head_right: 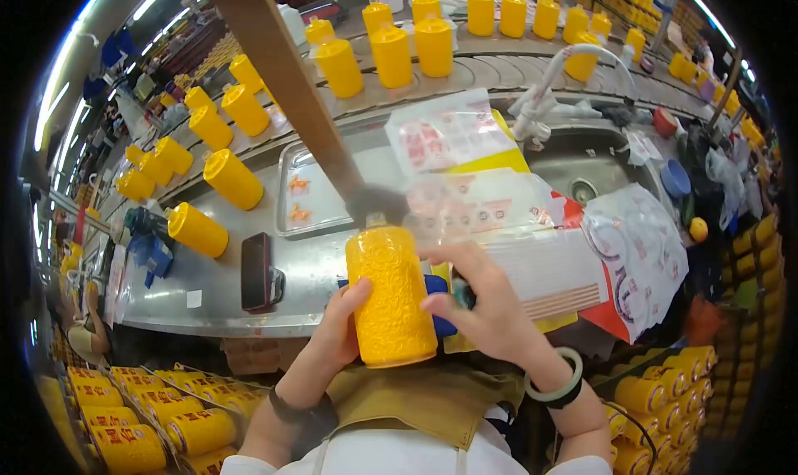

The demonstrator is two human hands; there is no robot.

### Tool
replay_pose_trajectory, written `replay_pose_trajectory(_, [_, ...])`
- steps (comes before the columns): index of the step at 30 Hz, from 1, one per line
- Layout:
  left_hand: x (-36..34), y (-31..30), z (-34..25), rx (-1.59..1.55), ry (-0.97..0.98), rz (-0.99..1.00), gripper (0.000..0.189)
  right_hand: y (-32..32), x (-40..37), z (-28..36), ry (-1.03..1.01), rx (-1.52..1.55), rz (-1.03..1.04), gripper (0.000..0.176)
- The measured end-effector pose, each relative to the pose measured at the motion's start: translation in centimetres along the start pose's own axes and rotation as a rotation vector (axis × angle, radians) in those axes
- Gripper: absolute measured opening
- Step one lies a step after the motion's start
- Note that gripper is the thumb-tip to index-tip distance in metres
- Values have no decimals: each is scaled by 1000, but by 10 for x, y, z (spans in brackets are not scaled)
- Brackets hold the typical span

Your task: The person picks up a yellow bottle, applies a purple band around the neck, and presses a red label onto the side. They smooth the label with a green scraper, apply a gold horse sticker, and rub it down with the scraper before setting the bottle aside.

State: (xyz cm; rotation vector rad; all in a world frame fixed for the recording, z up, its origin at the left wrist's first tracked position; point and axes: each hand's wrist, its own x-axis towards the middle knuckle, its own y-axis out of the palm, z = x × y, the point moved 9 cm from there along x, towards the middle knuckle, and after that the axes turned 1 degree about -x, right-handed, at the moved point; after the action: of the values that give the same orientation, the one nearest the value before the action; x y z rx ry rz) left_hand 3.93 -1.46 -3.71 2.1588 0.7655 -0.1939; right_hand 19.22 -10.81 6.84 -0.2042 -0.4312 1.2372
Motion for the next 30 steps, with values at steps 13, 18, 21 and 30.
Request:
replay_pose_trajectory(13, [37,-8,-12,-208,-4,10,60,32,-4,-5,-64,-93,-82,86])
replay_pose_trajectory(18, [16,-36,-54,307,413,-178,69,41,-5,-3,-112,-229,-144,70])
replay_pose_trajectory(21, [-36,-4,-96,1275,944,-71,143,50,-5,-5,-202,-290,-169,65])
replay_pose_trajectory(30, [-47,8,-39,1458,1014,-325,89,-50,75,-72,16,-262,-235,23])
